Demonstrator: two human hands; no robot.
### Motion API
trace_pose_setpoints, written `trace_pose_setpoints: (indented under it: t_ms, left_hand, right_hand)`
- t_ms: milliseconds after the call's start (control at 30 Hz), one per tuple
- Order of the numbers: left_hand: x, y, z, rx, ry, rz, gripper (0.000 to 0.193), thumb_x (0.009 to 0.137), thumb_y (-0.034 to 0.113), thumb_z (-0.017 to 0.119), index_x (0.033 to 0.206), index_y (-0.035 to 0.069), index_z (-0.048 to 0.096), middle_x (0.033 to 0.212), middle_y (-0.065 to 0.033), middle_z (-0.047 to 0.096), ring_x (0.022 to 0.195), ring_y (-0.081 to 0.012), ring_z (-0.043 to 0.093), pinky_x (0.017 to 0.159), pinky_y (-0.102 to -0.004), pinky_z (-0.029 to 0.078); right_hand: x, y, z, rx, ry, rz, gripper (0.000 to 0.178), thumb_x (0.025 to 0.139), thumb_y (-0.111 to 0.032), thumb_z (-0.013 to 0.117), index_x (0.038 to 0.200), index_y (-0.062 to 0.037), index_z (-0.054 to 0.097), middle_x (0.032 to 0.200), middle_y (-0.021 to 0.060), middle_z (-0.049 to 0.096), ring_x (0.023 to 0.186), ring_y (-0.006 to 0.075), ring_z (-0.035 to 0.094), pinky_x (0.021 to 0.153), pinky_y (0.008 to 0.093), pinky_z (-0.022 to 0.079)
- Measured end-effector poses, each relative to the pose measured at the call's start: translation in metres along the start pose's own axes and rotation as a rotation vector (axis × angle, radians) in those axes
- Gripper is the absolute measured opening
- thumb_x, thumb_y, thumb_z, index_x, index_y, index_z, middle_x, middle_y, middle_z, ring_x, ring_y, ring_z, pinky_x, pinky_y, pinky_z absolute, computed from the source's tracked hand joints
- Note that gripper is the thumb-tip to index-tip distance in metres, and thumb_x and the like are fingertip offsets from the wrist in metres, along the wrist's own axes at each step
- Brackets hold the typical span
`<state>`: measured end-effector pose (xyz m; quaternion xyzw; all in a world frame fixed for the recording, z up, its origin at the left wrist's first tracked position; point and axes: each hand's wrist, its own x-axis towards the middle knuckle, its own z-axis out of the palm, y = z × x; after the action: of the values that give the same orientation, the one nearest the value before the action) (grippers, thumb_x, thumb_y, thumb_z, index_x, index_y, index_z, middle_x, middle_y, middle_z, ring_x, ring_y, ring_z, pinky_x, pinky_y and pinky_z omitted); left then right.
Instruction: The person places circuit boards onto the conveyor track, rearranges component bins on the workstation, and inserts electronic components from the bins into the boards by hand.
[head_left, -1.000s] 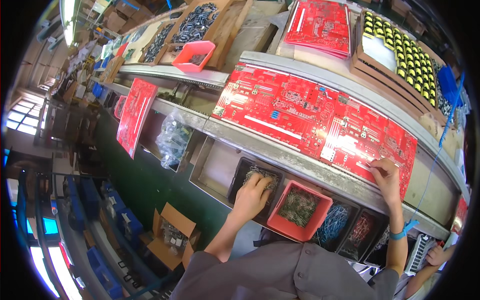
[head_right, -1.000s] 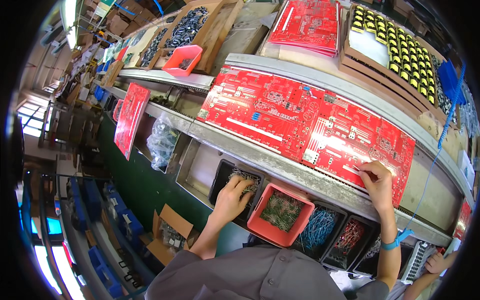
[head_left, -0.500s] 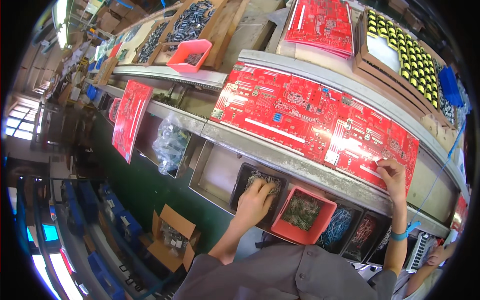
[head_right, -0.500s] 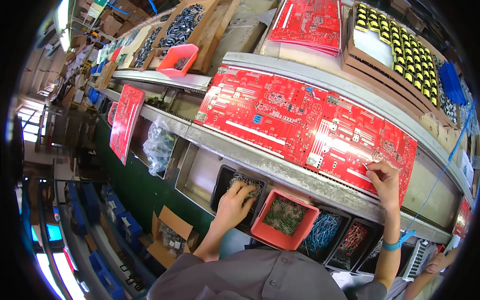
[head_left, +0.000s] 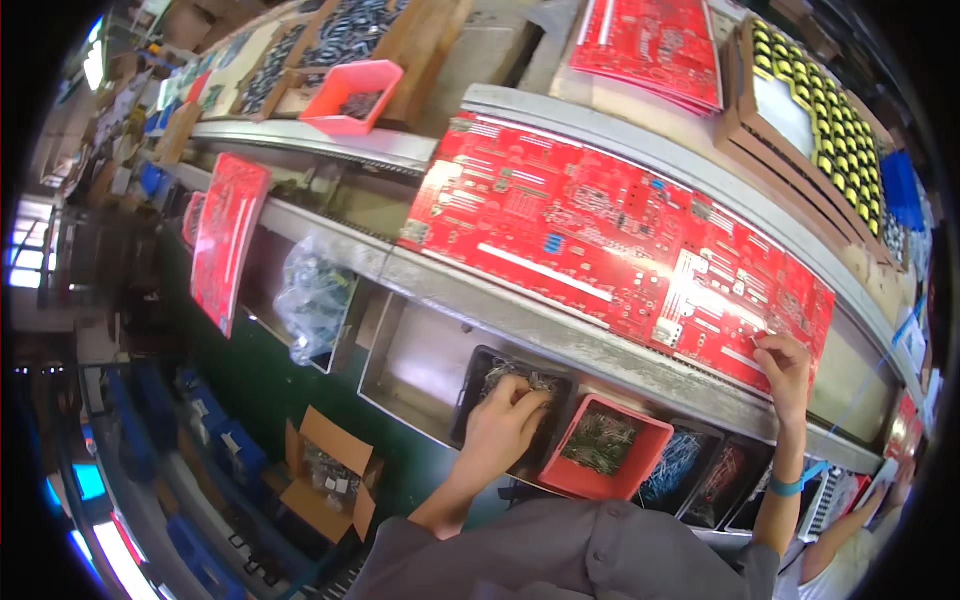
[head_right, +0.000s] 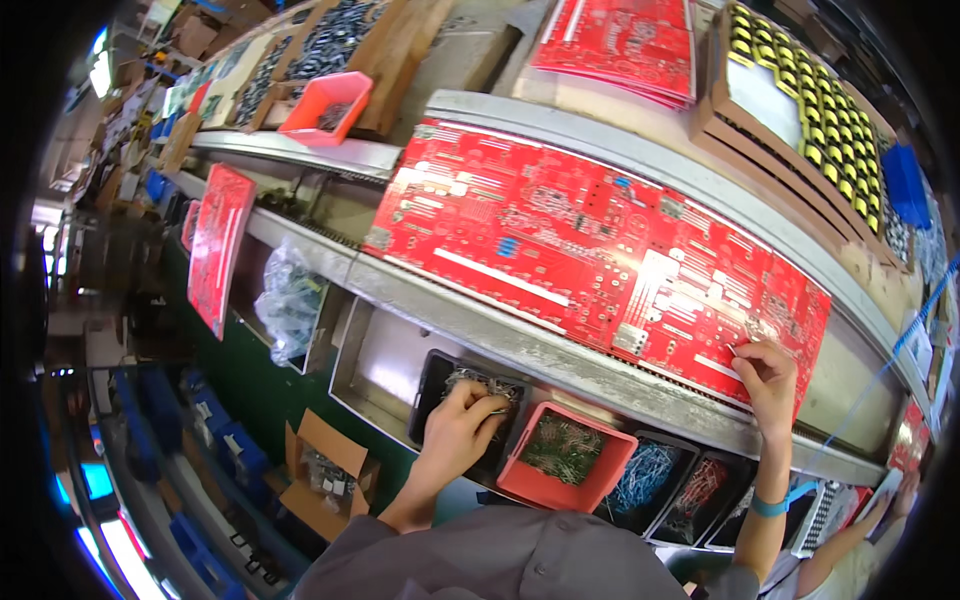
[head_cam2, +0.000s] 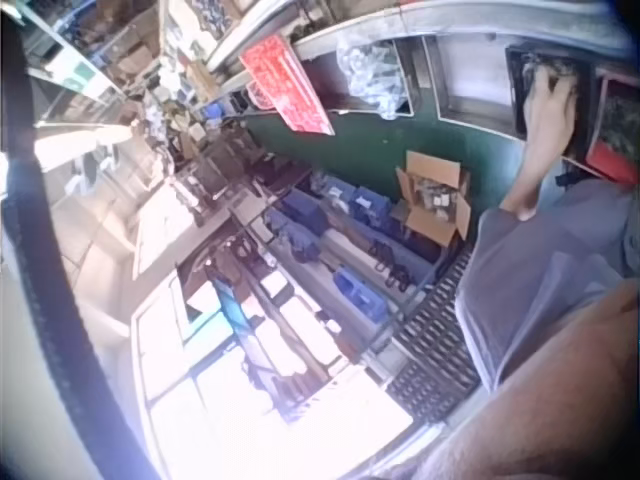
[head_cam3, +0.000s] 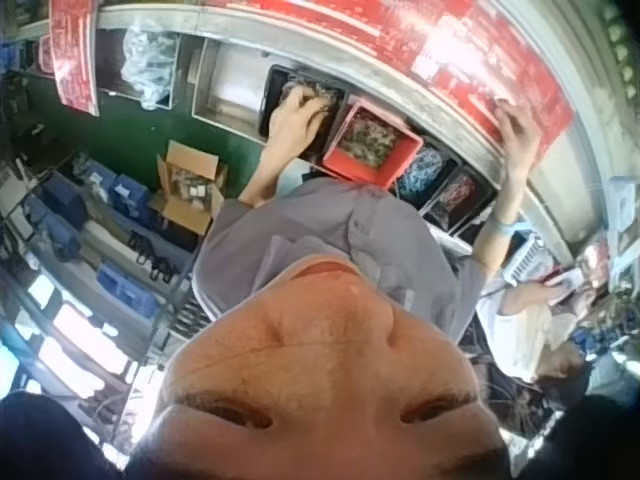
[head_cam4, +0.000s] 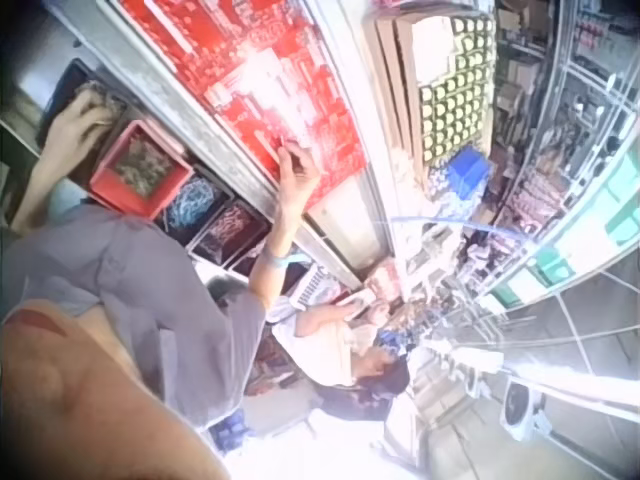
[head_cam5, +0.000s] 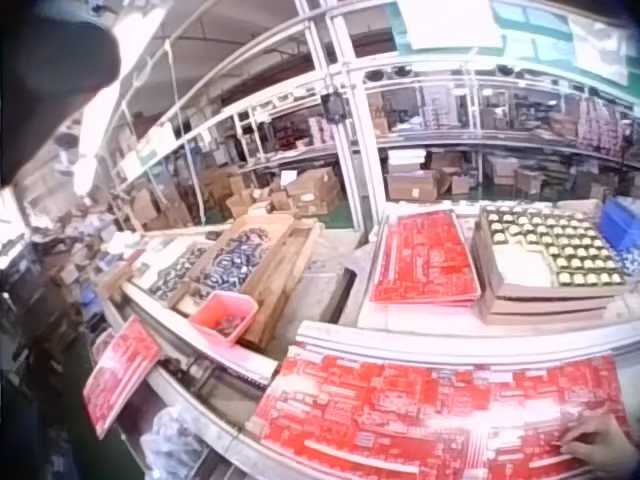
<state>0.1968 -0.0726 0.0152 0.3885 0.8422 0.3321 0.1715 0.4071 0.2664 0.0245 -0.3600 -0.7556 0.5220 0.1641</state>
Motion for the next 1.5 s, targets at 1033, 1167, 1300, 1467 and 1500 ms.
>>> trace_pose_setpoints:
  t_ms: [1033, 1167, 1300, 1467, 1500]
  left_hand:
    - [0.002, -0.002, -0.001, -0.013, -0.02, -0.076, 0.022, 0.071, -0.011, 0.062, 0.091, -0.001, 0.063, 0.09, -0.0112, 0.051, 0.073, -0.0226, 0.055, 0.061, -0.0304, 0.044]
    - [0.001, -0.004, 0.0, -0.017, -0.006, -0.029, 0.024, 0.07, -0.015, 0.059, 0.09, -0.003, 0.061, 0.092, -0.0094, 0.047, 0.071, -0.0176, 0.049, 0.057, -0.0257, 0.04]
    - [0.001, -0.002, 0.0, -0.017, -0.001, -0.051, 0.025, 0.069, -0.015, 0.06, 0.09, -0.002, 0.061, 0.093, -0.009, 0.046, 0.069, -0.0162, 0.046, 0.056, -0.0247, 0.039]
    - [0.001, 0.001, -0.001, -0.002, -0.012, -0.138, 0.024, 0.068, -0.011, 0.066, 0.09, 0.0, 0.064, 0.092, -0.0119, 0.048, 0.073, -0.0233, 0.052, 0.064, -0.033, 0.044]
    - [0.001, 0.0, -0.001, 0.0, -0.011, -0.139, 0.024, 0.068, -0.011, 0.066, 0.09, 0.0, 0.064, 0.092, -0.0119, 0.048, 0.073, -0.0233, 0.052, 0.064, -0.033, 0.044]
  right_hand:
    - [0.038, -0.017, -0.016, -0.345, 0.023, -0.23, 0.014, 0.078, 0.005, 0.066, 0.091, 0.0009, 0.068, 0.087, 0.0092, 0.064, 0.077, 0.0173, 0.061, 0.065, 0.0259, 0.048]
    - [0.05, -0.012, -0.016, -0.392, 0.026, -0.278, 0.015, 0.079, 0.005, 0.066, 0.093, 0.0002, 0.068, 0.087, 0.0092, 0.064, 0.077, 0.0169, 0.062, 0.065, 0.026, 0.049]
    - [0.061, -0.016, -0.009, -0.406, 0.05, -0.327, 0.014, 0.079, 0.004, 0.065, 0.092, -0.0004, 0.067, 0.087, 0.0093, 0.064, 0.076, 0.0178, 0.063, 0.063, 0.0271, 0.05]
    - [0.074, -0.02, -0.002, -0.487, 0.011, -0.521, 0.014, 0.078, 0.002, 0.067, 0.092, -0.0015, 0.068, 0.085, 0.0108, 0.063, 0.075, 0.0237, 0.063, 0.062, 0.0299, 0.051]
    - [0.075, -0.02, 0.0, -0.485, 0.01, -0.521, 0.014, 0.078, 0.002, 0.067, 0.092, -0.0015, 0.068, 0.085, 0.0108, 0.063, 0.075, 0.0237, 0.063, 0.062, 0.0299, 0.051]
